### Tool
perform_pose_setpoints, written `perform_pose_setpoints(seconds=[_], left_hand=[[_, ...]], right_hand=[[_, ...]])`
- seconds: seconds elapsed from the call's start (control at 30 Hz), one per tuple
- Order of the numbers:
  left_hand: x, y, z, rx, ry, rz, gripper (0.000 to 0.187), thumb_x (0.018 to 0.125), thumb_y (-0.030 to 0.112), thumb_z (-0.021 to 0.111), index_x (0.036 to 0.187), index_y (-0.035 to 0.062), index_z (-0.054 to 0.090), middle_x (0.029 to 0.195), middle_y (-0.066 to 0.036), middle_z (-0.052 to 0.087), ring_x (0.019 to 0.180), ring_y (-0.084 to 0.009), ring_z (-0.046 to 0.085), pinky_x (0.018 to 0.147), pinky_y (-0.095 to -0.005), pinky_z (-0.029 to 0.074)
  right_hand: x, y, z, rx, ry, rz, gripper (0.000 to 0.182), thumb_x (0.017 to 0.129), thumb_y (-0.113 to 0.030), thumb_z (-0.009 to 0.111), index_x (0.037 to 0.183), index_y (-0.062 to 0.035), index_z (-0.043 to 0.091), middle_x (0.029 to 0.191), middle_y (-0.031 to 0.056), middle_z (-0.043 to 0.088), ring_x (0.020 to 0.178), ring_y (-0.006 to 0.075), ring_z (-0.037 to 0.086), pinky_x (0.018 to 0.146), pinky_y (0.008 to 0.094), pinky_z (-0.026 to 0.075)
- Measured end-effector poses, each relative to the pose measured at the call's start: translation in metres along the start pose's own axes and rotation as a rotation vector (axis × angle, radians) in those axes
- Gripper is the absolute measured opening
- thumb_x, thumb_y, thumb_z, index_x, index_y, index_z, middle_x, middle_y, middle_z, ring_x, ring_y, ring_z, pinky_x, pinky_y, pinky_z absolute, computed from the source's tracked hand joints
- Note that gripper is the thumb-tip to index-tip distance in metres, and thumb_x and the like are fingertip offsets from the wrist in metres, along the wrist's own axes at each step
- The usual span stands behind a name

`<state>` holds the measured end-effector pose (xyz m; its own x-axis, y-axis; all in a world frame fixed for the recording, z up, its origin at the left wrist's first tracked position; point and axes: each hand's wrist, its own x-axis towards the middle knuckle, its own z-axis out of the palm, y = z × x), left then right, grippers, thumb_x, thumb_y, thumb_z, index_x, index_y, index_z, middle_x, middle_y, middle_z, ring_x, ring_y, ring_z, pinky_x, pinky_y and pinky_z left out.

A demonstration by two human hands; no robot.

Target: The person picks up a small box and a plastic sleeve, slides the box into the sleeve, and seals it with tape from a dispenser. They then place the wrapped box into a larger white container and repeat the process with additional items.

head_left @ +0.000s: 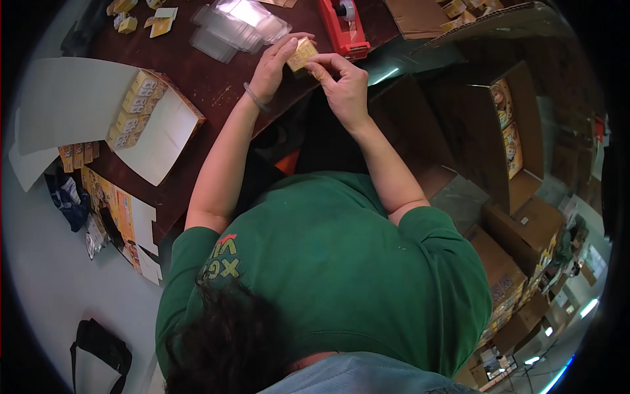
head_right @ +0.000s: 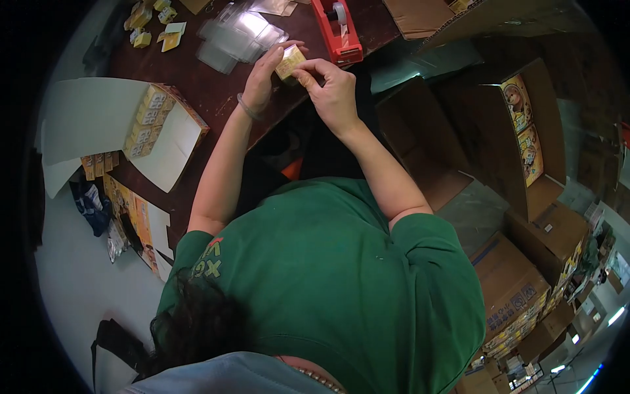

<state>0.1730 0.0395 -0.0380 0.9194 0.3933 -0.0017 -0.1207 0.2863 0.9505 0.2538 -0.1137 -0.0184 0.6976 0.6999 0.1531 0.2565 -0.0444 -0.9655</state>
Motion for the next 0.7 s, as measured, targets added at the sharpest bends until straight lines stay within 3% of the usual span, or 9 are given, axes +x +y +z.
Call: perform_pose_setpoints(seconds=[0.1, 0.2, 0.3, 0.43, 0.5, 0.57, 0.63, 0.67, 0.7], left_hand=[[-0.003, 0.0, 0.0, 0.07, 0.003, 0.019, 0.032, 0.096, 0.021, 0.06, 0.123, 0.0042, 0.062, 0.112, -0.004, 0.065, 0.102, -0.0121, 0.061, 0.09, -0.0267, 0.048], [-0.004, 0.001, 0.003, 0.141, 0.014, 0.015, 0.033, 0.094, 0.019, 0.063, 0.124, 0.0044, 0.061, 0.11, -0.004, 0.065, 0.101, -0.0117, 0.061, 0.089, -0.0261, 0.049], [0.0, -0.004, 0.0, -0.02, 0.137, -0.058, 0.035, 0.095, 0.016, 0.061, 0.127, 0.0037, 0.058, 0.113, -0.007, 0.065, 0.103, -0.0148, 0.063, 0.091, -0.0289, 0.05], [-0.025, -0.003, -0.014, -0.644, 0.379, -0.332, 0.037, 0.102, 0.028, 0.046, 0.126, 0.0015, 0.055, 0.118, -0.014, 0.064, 0.11, -0.0253, 0.062, 0.098, -0.041, 0.048], [-0.055, -0.013, -0.019, -0.832, 0.232, -0.369, 0.05, 0.105, 0.043, 0.039, 0.13, 0.0035, 0.054, 0.122, -0.014, 0.063, 0.115, -0.0278, 0.059, 0.103, -0.0439, 0.044], [-0.091, 0.025, -0.018, -0.955, 0.14, -0.352, 0.053, 0.105, 0.046, 0.036, 0.132, 0.0042, 0.054, 0.124, -0.013, 0.062, 0.117, -0.0264, 0.058, 0.104, -0.042, 0.043], [-0.129, 0.046, -0.025, -0.552, 0.313, -0.298, 0.052, 0.106, 0.046, 0.036, 0.13, 0.0057, 0.057, 0.12, -0.01, 0.065, 0.114, -0.0235, 0.06, 0.1, -0.0397, 0.045], [-0.15, 0.045, -0.036, -0.271, 0.392, -0.253, 0.048, 0.106, 0.043, 0.039, 0.128, 0.0058, 0.059, 0.117, -0.008, 0.066, 0.112, -0.0222, 0.06, 0.098, -0.0384, 0.046], [-0.169, 0.055, -0.033, 0.248, 0.568, -0.024, 0.033, 0.099, 0.029, 0.057, 0.121, 0.0056, 0.063, 0.111, -0.008, 0.068, 0.108, -0.0245, 0.062, 0.094, -0.0388, 0.046]], right_hand=[[0.001, -0.006, 0.007, 0.043, 0.11, -0.035, 0.032, 0.085, -0.013, 0.078, 0.112, -0.0011, 0.065, 0.079, 0.0123, 0.071, 0.068, 0.0137, 0.068, 0.061, 0.0287, 0.052], [0.001, -0.007, 0.0, -0.129, 0.007, 0.056, 0.046, 0.084, -0.013, 0.078, 0.124, -0.0033, 0.057, 0.074, 0.012, 0.068, 0.062, 0.0193, 0.067, 0.058, 0.0326, 0.052], [-0.007, 0.032, 0.011, -0.383, 0.085, -0.16, 0.055, 0.082, -0.013, 0.079, 0.13, -0.0069, 0.053, 0.073, 0.0105, 0.065, 0.062, 0.0242, 0.064, 0.057, 0.0342, 0.051], [-0.025, 0.021, 0.012, -0.614, -0.133, -0.652, 0.07, 0.071, -0.007, 0.079, 0.134, -0.0196, 0.053, 0.134, 0.0115, 0.047, 0.118, 0.0344, 0.051, 0.096, 0.0456, 0.045], [-0.018, 0.017, 0.022, -0.489, -0.22, -0.767, 0.069, 0.07, -0.005, 0.079, 0.133, -0.021, 0.055, 0.132, 0.0113, 0.049, 0.119, 0.0334, 0.052, 0.097, 0.0435, 0.047], [-0.005, -0.009, 0.029, -0.292, -0.365, -0.732, 0.068, 0.07, -0.006, 0.082, 0.132, -0.0144, 0.054, 0.132, 0.0128, 0.052, 0.117, 0.0349, 0.056, 0.095, 0.0431, 0.051], [0.013, -0.034, 0.041, -0.079, -0.396, -0.661, 0.066, 0.074, -0.011, 0.083, 0.132, -0.0051, 0.051, 0.128, 0.0167, 0.057, 0.112, 0.0322, 0.062, 0.092, 0.0403, 0.053], [0.016, -0.038, 0.052, 0.161, -0.431, -0.413, 0.063, 0.078, -0.013, 0.081, 0.132, -0.0029, 0.049, 0.124, 0.0169, 0.06, 0.111, 0.0272, 0.063, 0.09, 0.0348, 0.053], [0.024, -0.05, 0.064, 0.274, -0.462, -0.244, 0.059, 0.082, -0.017, 0.079, 0.131, -0.0023, 0.05, 0.119, 0.0153, 0.063, 0.107, 0.0232, 0.064, 0.087, 0.0314, 0.053]])
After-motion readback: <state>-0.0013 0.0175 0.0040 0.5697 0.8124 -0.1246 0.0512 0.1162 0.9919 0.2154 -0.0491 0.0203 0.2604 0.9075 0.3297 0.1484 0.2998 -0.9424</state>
